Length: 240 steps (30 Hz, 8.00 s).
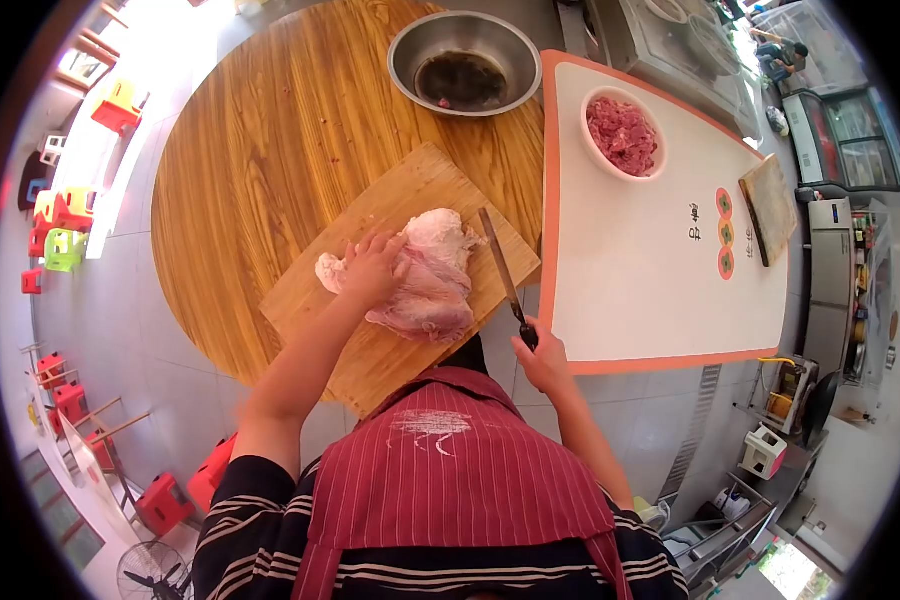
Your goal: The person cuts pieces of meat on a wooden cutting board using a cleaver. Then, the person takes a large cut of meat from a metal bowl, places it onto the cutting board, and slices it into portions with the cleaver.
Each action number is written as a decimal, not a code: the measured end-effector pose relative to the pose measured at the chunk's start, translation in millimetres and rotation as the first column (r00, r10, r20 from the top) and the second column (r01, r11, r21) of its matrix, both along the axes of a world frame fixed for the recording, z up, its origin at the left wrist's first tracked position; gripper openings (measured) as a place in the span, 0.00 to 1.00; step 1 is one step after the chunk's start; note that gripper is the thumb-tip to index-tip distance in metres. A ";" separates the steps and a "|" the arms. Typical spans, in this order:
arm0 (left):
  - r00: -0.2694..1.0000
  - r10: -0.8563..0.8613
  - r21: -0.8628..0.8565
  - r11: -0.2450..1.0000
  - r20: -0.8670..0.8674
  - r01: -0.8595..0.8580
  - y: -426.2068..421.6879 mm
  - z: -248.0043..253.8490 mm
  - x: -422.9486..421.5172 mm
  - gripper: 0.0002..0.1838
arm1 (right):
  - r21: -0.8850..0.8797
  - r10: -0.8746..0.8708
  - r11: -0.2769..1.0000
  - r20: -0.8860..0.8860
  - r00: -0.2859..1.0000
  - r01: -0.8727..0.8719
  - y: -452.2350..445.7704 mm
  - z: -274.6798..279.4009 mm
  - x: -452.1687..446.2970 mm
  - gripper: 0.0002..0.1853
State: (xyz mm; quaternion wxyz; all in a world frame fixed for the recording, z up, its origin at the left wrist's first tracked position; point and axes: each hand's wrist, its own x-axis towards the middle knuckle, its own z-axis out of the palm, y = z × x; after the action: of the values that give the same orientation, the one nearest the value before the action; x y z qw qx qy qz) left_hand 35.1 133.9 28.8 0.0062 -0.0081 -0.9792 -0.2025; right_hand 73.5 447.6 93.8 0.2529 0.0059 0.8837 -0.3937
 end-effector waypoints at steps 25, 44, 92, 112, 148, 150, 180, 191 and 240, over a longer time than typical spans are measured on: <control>0.996 0.021 0.019 1.000 -0.092 -0.019 33.8 -13.6 -23.1 0.07 | -0.082 0.009 0.997 0.089 0.996 -0.002 -13.8 2.3 -23.6 0.24; 0.952 0.263 0.339 0.891 0.156 -0.301 12.8 41.1 -1.3 0.08 | -0.550 0.211 0.830 0.469 0.857 0.096 -77.1 5.3 -23.8 0.10; 0.567 0.111 0.508 0.330 0.816 -0.796 -21.3 -48.0 -78.1 0.14 | -0.297 -0.015 0.935 0.513 0.858 0.194 9.1 25.3 -13.3 0.09; 0.738 0.646 0.457 0.605 0.197 -0.652 -91.2 -43.7 -95.1 0.07 | -0.267 0.026 0.957 0.470 0.883 0.113 -2.1 17.9 -36.4 0.12; 0.883 0.098 0.195 0.959 0.458 -0.208 -64.0 20.7 -107.7 0.10 | -0.597 0.029 0.679 0.604 0.797 0.428 -165.6 -8.3 -62.0 0.10; 0.869 0.112 0.174 0.960 0.482 -0.221 -65.7 19.0 -104.4 0.10 | -0.611 -0.013 0.637 0.601 0.799 0.470 -190.8 -18.3 -75.2 0.10; 0.861 0.235 0.399 0.810 0.452 -0.430 -85.8 18.6 -77.8 0.06 | -0.535 -0.138 0.784 0.342 0.929 0.314 -157.3 -12.7 -59.4 0.09; 0.923 0.234 0.027 0.967 0.306 -0.254 -68.1 -27.9 -87.2 0.09 | -0.502 -0.104 0.812 0.379 0.920 0.299 -155.3 -4.5 -54.8 0.09; 0.946 0.188 0.268 0.928 0.265 -0.260 -94.2 -15.3 -96.4 0.08 | -0.606 -0.123 0.707 0.402 0.907 0.364 -235.7 -30.8 -77.1 0.11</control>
State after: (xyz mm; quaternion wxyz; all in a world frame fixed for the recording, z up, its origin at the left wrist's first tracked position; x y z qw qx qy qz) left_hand -61.3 39.8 13.6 -0.0849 0.1296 -0.9253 -0.3460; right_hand -3.6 211.9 63.0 0.3278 0.0995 0.6183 -0.7074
